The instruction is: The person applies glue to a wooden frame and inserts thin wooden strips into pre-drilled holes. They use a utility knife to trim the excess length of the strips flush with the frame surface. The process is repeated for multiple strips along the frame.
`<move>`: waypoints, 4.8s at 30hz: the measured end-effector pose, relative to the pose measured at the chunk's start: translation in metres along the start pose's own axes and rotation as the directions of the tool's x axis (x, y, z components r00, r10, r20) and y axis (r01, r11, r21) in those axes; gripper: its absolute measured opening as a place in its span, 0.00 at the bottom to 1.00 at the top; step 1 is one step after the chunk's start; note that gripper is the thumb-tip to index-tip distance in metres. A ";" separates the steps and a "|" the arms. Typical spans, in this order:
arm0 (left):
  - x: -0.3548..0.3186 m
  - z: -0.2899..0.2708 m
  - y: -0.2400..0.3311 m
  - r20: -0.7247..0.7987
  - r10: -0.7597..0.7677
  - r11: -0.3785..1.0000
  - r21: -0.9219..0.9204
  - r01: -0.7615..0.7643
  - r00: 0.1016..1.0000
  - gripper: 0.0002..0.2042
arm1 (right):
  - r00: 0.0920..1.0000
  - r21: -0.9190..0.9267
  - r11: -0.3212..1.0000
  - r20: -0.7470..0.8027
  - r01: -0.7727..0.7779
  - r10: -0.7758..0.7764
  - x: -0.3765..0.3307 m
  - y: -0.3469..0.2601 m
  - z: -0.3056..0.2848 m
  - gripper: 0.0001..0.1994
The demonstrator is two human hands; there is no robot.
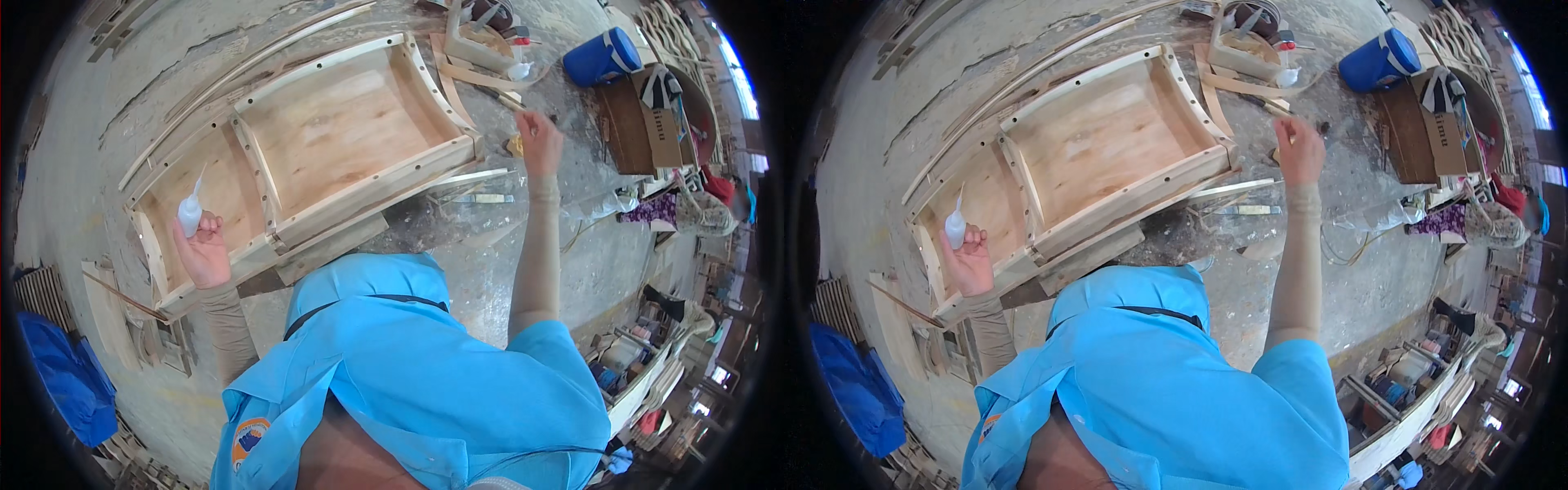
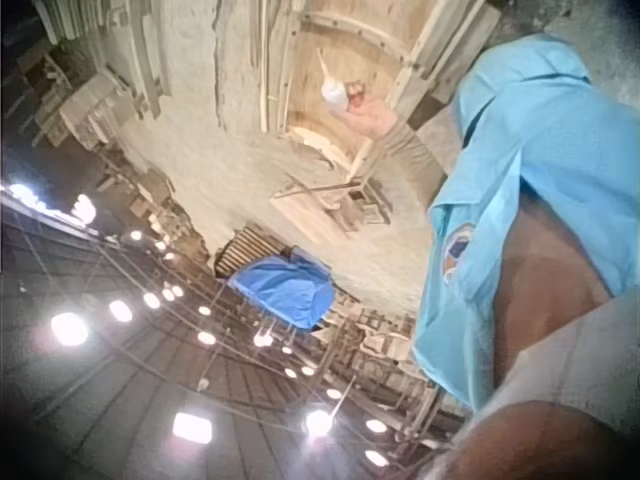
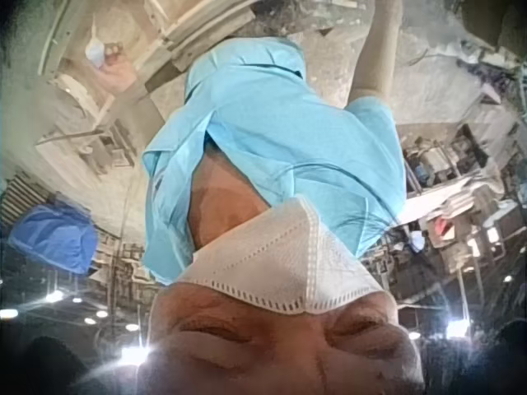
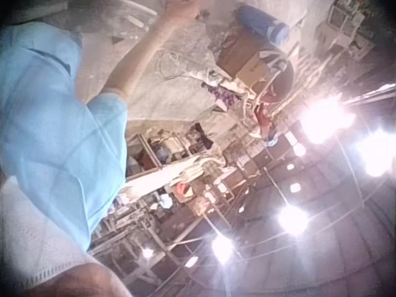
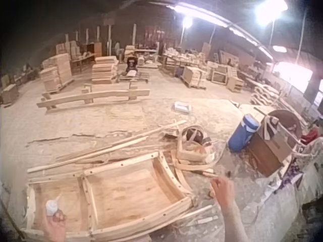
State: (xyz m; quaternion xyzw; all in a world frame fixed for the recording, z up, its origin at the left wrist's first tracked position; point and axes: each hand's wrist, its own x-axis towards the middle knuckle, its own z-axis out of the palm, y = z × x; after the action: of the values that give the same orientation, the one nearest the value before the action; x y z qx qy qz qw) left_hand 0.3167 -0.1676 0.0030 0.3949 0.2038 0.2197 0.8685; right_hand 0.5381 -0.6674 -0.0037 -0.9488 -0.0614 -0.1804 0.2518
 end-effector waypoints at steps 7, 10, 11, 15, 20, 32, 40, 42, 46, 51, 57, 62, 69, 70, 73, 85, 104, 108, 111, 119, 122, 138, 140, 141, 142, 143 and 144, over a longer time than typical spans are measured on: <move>0.004 0.008 0.001 0.111 -0.007 0.999 0.054 0.001 0.994 0.18 | 0.931 0.104 0.990 0.360 -0.097 0.053 -0.093 0.011 0.016 0.04; 0.001 0.014 0.006 0.141 0.026 0.993 0.112 -0.042 0.990 0.18 | 0.904 0.167 0.985 0.426 -0.043 -0.033 -0.101 -0.012 0.031 0.04; 0.000 0.013 0.008 0.140 0.035 0.991 0.122 -0.052 0.989 0.18 | 0.873 0.147 0.985 0.487 -0.088 0.006 -0.102 -0.021 0.036 0.06; -0.010 0.014 0.017 0.152 0.085 0.978 0.174 -0.112 0.985 0.19 | 0.911 -0.013 0.997 0.407 0.078 -0.066 -0.111 -0.043 0.055 0.09; -0.023 0.008 0.026 0.210 0.112 0.969 0.194 -0.153 0.971 0.18 | 0.911 -0.111 0.966 0.373 0.235 -0.178 -0.117 -0.031 0.071 0.13; -0.044 -0.050 0.137 0.168 0.459 0.822 0.291 -0.489 0.872 0.18 | 0.921 -0.012 0.938 0.194 0.346 -0.337 -0.130 -0.042 0.014 0.07; -0.039 -0.158 0.246 0.043 0.732 0.446 0.724 -0.527 0.680 0.20 | 0.969 -0.149 0.959 0.090 0.241 -0.230 -0.163 -0.072 -0.038 0.12; -0.037 -0.194 0.245 -0.013 0.736 0.461 0.743 -0.486 0.677 0.22 | 0.970 -0.150 0.958 0.065 0.243 -0.235 -0.168 -0.083 -0.045 0.13; -0.023 -0.267 0.214 -0.082 0.707 0.436 0.832 -0.341 0.703 0.26 | 0.960 -0.198 0.940 0.047 0.279 -0.275 -0.176 -0.090 -0.052 0.13; 0.003 -0.324 0.164 -0.156 0.551 0.393 0.915 -0.090 0.820 0.23 | 0.964 -0.260 0.929 0.091 0.264 -0.249 -0.182 -0.119 -0.061 0.13; 0.027 -0.354 0.133 -0.136 0.547 0.371 0.924 -0.094 0.826 0.24 | 0.955 -0.260 0.919 0.118 0.295 -0.273 -0.184 -0.150 -0.060 0.12; 0.021 -0.349 0.128 -0.148 0.662 0.351 0.927 -0.129 0.734 0.21 | 0.954 -0.275 0.915 0.126 0.296 -0.271 -0.185 -0.156 -0.049 0.12; -0.054 -0.292 0.156 0.018 0.773 0.131 0.974 -0.186 0.634 0.13 | 0.948 -0.350 0.882 0.117 0.317 -0.295 -0.185 -0.133 -0.029 0.11; -0.060 -0.276 0.159 -0.002 0.738 0.214 0.949 -0.231 0.675 0.11 | 0.954 -0.359 0.885 0.128 0.298 -0.270 -0.183 -0.128 -0.025 0.10; -0.067 -0.232 0.164 0.149 0.545 0.276 0.897 -0.345 0.825 0.08 | 0.960 -0.414 0.867 0.149 0.278 -0.237 -0.174 -0.100 -0.014 0.10; -0.060 -0.202 0.168 0.058 0.160 0.377 0.919 -0.115 0.985 0.09 | 0.950 -0.438 0.889 0.311 0.135 0.009 -0.139 -0.013 0.024 0.11; -0.074 -0.173 0.165 -0.082 0.315 0.143 0.989 0.038 0.945 0.07 | 0.969 -0.165 0.957 -0.025 0.238 -0.246 -0.123 -0.047 0.027 0.11; -0.078 -0.171 0.165 -0.072 0.336 0.115 0.993 0.035 0.939 0.08 | 0.937 -0.106 0.940 -0.102 0.325 -0.335 -0.109 -0.138 0.026 0.09; -0.079 -0.174 0.161 -0.094 0.366 0.198 0.980 0.021 0.926 0.08 | 0.916 0.058 0.916 -0.089 0.397 -0.391 -0.104 -0.211 0.044 0.11; -0.102 -0.181 0.149 -0.155 0.446 0.226 0.973 0.057 0.882 0.08 | 0.617 0.697 0.553 0.200 0.457 -0.762 -0.140 -0.411 0.110 0.14; -0.112 -0.187 0.137 -0.203 0.481 0.276 0.958 0.073 0.853 0.07 | 0.454 0.768 0.432 0.207 0.473 -0.866 -0.164 -0.454 0.125 0.17; -0.058 -0.297 0.126 -0.235 0.539 0.179 0.970 0.162 0.809 0.08 | 0.312 0.617 0.414 0.271 0.670 -0.910 -0.204 -0.478 0.159 0.14; -0.031 -0.297 0.122 -0.242 0.489 0.131 0.970 0.204 0.838 0.10 | 0.313 0.604 0.413 0.269 0.682 -0.911 -0.205 -0.478 0.160 0.13; -0.018 -0.294 0.119 -0.259 0.462 0.107 0.966 0.237 0.848 0.11 | 0.310 0.605 0.406 0.261 0.685 -0.914 -0.206 -0.479 0.160 0.13; -0.009 -0.292 0.118 -0.272 0.433 0.076 0.961 0.266 0.859 0.12 | 0.313 0.605 0.403 0.254 0.687 -0.915 -0.206 -0.479 0.160 0.12; -0.003 -0.291 0.115 -0.247 0.450 0.058 0.967 0.248 0.858 0.14 | 0.315 0.600 0.404 0.253 0.691 -0.915 -0.206 -0.480 0.160 0.12; 0.002 -0.292 0.111 -0.223 0.468 0.040 0.972 0.231 0.855 0.16 | 0.314 0.596 0.403 0.252 0.695 -0.915 -0.206 -0.480 0.161 0.11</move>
State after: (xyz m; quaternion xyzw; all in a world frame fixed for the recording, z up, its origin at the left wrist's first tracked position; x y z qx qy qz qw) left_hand 0.1400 0.0728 -0.0881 0.8252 0.4747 0.1850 0.2437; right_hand 0.2973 -0.1773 0.0081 -0.7186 -0.6401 0.0119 0.2716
